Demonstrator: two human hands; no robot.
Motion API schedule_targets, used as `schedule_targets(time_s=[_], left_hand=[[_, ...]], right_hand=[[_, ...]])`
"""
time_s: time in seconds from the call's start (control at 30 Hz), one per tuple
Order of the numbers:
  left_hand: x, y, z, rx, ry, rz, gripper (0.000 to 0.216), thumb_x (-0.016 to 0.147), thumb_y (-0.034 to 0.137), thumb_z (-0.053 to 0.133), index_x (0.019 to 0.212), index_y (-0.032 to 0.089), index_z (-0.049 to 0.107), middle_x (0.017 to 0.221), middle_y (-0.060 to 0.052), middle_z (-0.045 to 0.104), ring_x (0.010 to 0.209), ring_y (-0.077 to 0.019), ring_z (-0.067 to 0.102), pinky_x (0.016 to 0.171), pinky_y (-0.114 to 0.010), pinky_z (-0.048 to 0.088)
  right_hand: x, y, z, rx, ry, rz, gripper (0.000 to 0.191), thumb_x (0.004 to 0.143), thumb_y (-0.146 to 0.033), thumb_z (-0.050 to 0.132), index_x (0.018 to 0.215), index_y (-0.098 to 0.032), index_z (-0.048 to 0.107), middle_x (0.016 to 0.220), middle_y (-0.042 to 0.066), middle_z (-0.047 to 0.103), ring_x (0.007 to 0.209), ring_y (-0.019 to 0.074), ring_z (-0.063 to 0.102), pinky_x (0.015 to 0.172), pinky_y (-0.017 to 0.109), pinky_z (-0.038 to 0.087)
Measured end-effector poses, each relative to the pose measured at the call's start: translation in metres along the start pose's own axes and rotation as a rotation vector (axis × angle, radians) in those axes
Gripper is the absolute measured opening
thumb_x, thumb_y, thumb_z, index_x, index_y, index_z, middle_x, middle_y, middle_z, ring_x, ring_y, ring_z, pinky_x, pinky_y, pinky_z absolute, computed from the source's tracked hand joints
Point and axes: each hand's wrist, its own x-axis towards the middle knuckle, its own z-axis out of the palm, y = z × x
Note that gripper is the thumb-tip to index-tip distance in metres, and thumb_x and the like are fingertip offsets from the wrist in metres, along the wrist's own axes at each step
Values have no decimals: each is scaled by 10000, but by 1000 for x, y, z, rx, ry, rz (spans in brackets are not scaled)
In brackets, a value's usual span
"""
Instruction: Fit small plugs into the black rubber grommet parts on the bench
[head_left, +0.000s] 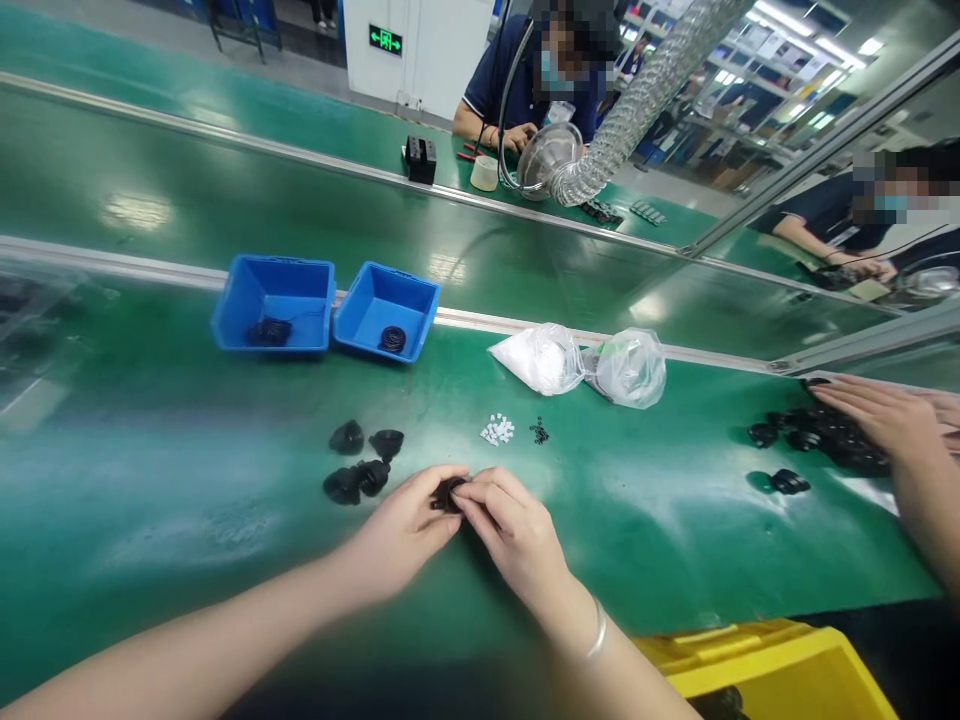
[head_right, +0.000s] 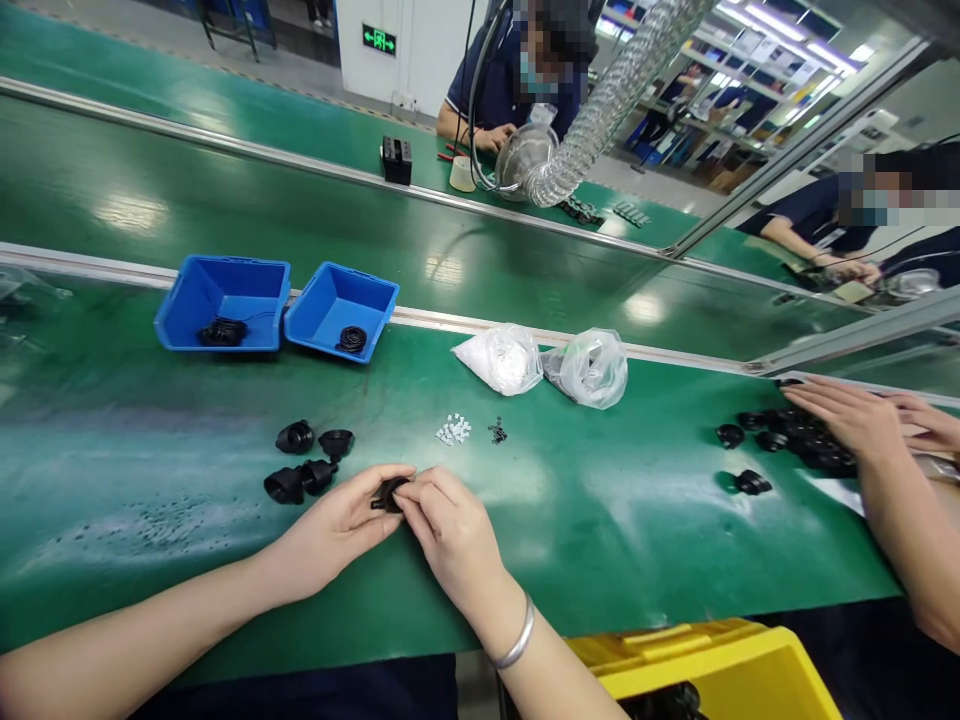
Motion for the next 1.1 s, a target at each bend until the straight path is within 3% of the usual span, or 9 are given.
schedule_targets(time_s=[0.17, 0.5, 0.87, 1.03, 1.1], left_hand=[[1, 2, -1, -96, -2, -22, 428, 822, 219, 632, 1235, 204, 521, 1166, -102, 593, 1129, -266, 555, 968, -406, 431], [0, 8, -3, -197, 13, -42, 442, 800, 161, 622, 1222, 193, 491, 1111, -90, 601, 1074, -245, 591, 963, -400, 432], [2, -2, -6, -217, -3, -21, 458, 775, 118, 620, 1204, 197, 479, 1130, -104, 596, 1044, -249, 622, 981, -435, 430], [2, 13, -5, -116, 0, 15, 313, 848, 208, 575, 1157, 179, 538, 1146, -91, 592, 1097, -247, 598, 1003, -429, 434], [3, 15, -5, -125, 10, 20, 241, 888, 246, 518, 1110, 166, 571, 1140, -90, 594, 1068, -242, 613, 972, -424, 469]], right_hand=[[-7, 2, 1, -30, -35, -48, 255, 919, -128, 494, 1139, -199, 603, 951, 77, 611, 896, 174, 622, 780, 316, 562], [-15, 4, 6, -106, -103, -126, 545, 883, -39, 486, 1399, -195, 409, 1083, 124, 539, 1069, 220, 554, 870, 363, 540], [-11, 1, 7, -297, -218, -146, 538, 886, -101, 511, 1405, -186, 397, 1017, 120, 585, 915, 243, 563, 748, 407, 528], [-11, -3, -3, -104, -14, -31, 579, 875, -102, 497, 1424, -193, 337, 998, 102, 565, 825, 188, 566, 691, 341, 532], [-10, -5, -6, -95, 3, -19, 610, 867, -126, 510, 1438, -174, 300, 978, 100, 560, 800, 186, 560, 678, 342, 531]])
